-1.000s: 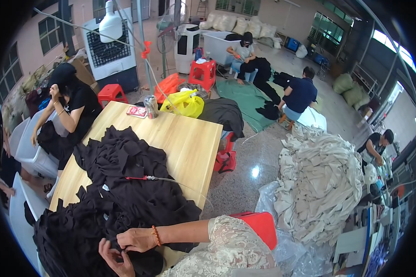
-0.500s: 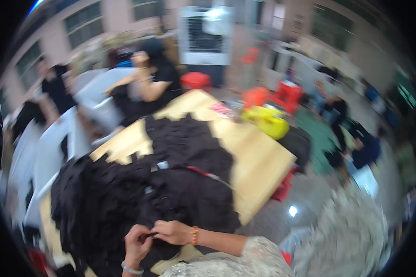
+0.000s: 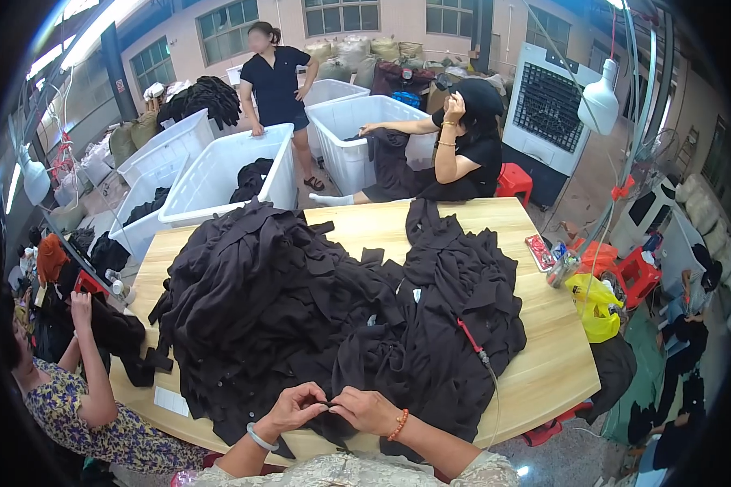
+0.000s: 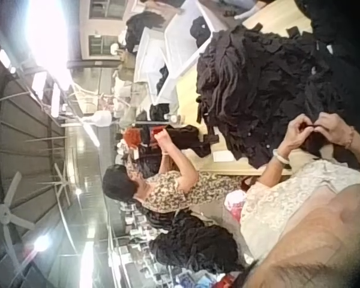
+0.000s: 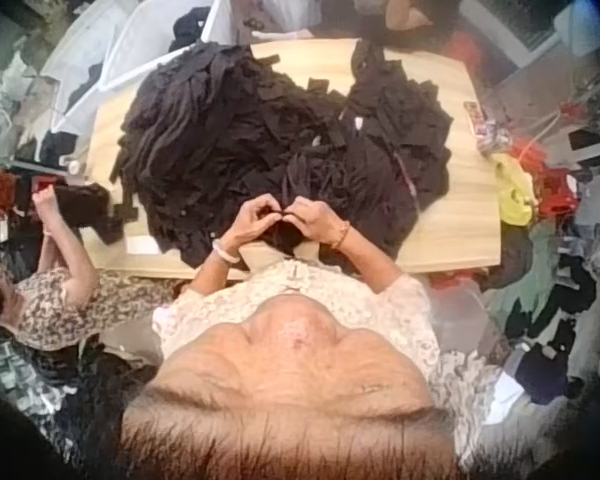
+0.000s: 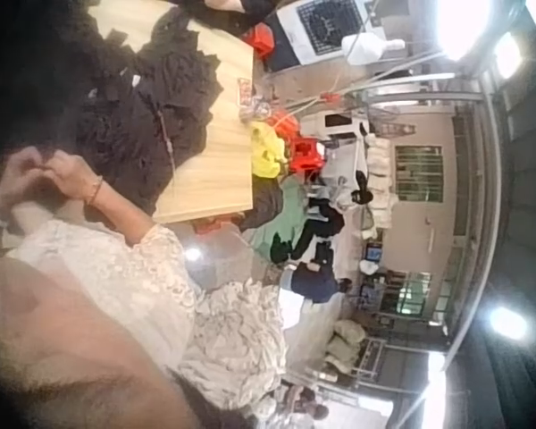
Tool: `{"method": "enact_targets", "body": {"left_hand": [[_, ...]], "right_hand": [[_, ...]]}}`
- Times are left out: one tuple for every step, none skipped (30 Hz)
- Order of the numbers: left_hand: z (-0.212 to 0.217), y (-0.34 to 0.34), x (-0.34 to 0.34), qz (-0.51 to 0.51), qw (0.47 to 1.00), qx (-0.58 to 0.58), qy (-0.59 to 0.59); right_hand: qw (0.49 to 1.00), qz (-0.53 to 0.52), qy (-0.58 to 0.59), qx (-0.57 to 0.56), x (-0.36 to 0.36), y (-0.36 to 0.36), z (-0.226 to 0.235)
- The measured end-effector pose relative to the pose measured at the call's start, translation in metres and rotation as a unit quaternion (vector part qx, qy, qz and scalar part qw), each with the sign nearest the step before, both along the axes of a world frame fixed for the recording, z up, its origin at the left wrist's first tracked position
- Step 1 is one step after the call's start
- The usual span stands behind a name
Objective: Trimming loose threads from black garments and inspecting the clothing in a factory environment.
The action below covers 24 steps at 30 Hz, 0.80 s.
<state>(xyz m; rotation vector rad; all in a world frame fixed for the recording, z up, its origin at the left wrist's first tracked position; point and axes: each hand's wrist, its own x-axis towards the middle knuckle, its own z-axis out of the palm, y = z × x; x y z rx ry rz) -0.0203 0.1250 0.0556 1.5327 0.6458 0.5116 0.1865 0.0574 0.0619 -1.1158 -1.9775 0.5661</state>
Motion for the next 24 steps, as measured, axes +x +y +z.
{"method": "enact_targets", "body": {"left_hand": [[0.001,0.000,0.000,0.015,1.000,-0.001,0.004],[0.002,-0.002,0.001,0.014,1.000,0.000,0.004],[0.004,-0.005,0.002,0.035,0.999,0.032,0.021],[0.006,-0.008,0.008,0.055,0.996,0.061,0.040],[0.009,-0.011,0.015,0.087,0.989,0.117,0.023],[0.008,-0.012,0.021,0.077,0.990,0.116,0.023],[0.005,-0.016,0.029,0.116,0.981,0.156,0.024],[0.004,-0.018,0.042,0.142,0.971,0.194,0.020],[0.007,-0.025,0.050,0.161,0.963,0.213,0.027],[-0.005,-0.029,0.049,0.184,0.954,0.235,0.012],[-0.014,-0.031,0.050,0.201,0.942,0.269,0.022],[-0.018,-0.034,0.044,0.217,0.939,0.266,0.023],[-0.013,-0.039,0.043,0.250,0.934,0.251,0.045],[0.004,-0.042,0.042,0.228,0.922,0.303,0.072],[-0.001,-0.040,0.037,0.232,0.920,0.302,0.095],[-0.005,-0.038,0.036,0.245,0.930,0.261,0.087],[-0.009,-0.032,0.035,0.238,0.943,0.219,0.075],[-0.016,-0.028,0.040,0.238,0.946,0.213,0.060],[-0.016,-0.025,0.048,0.256,0.943,0.208,0.047],[-0.017,-0.023,0.054,0.242,0.952,0.186,0.036],[-0.008,-0.022,0.064,0.216,0.958,0.185,0.045],[-0.010,-0.022,0.069,0.210,0.964,0.162,0.036],[-0.004,-0.022,0.067,0.205,0.967,0.138,0.065],[-0.012,-0.020,0.062,0.203,0.971,0.111,0.064]], "right_hand": [[1.000,-0.006,-0.010,0.003,0.000,0.001,0.000],[1.000,-0.012,-0.019,0.007,-0.001,0.002,0.000],[1.000,-0.015,-0.018,0.008,-0.002,0.002,0.000],[0.999,-0.031,-0.037,-0.003,-0.001,0.002,-0.001],[0.997,-0.051,-0.056,-0.013,-0.001,0.001,-0.003],[0.997,-0.060,-0.055,-0.015,0.000,0.001,-0.004],[0.995,-0.090,-0.047,-0.014,0.003,-0.003,-0.005],[0.990,-0.132,-0.040,-0.014,0.008,-0.007,-0.009],[0.988,-0.131,-0.087,0.001,0.011,-0.008,-0.021],[0.988,-0.119,-0.092,0.022,0.010,-0.005,-0.017],[0.985,-0.117,-0.114,0.047,0.007,-0.005,-0.017],[0.988,-0.142,-0.061,0.020,-0.002,-0.004,-0.015],[0.987,-0.151,-0.046,0.017,-0.006,0.001,-0.018],[0.987,-0.133,-0.057,0.065,-0.004,0.007,-0.026],[0.989,-0.136,-0.023,0.049,-0.008,0.009,-0.023],[0.989,-0.133,-0.057,0.035,-0.011,0.008,-0.019],[0.986,-0.148,-0.056,0.045,-0.010,0.007,-0.019],[0.985,-0.153,-0.054,0.056,-0.011,0.008,-0.018],[0.982,-0.149,-0.075,0.085,-0.004,0.006,-0.015],[0.975,-0.165,-0.100,0.106,0.002,0.002,-0.015],[0.974,-0.177,-0.100,0.099,0.010,-0.002,-0.015],[0.973,-0.196,-0.084,0.089,0.013,-0.005,-0.015],[0.976,-0.191,-0.091,0.046,0.012,-0.008,-0.010],[0.979,-0.184,-0.083,0.037,0.009,-0.007,-0.009]]}}
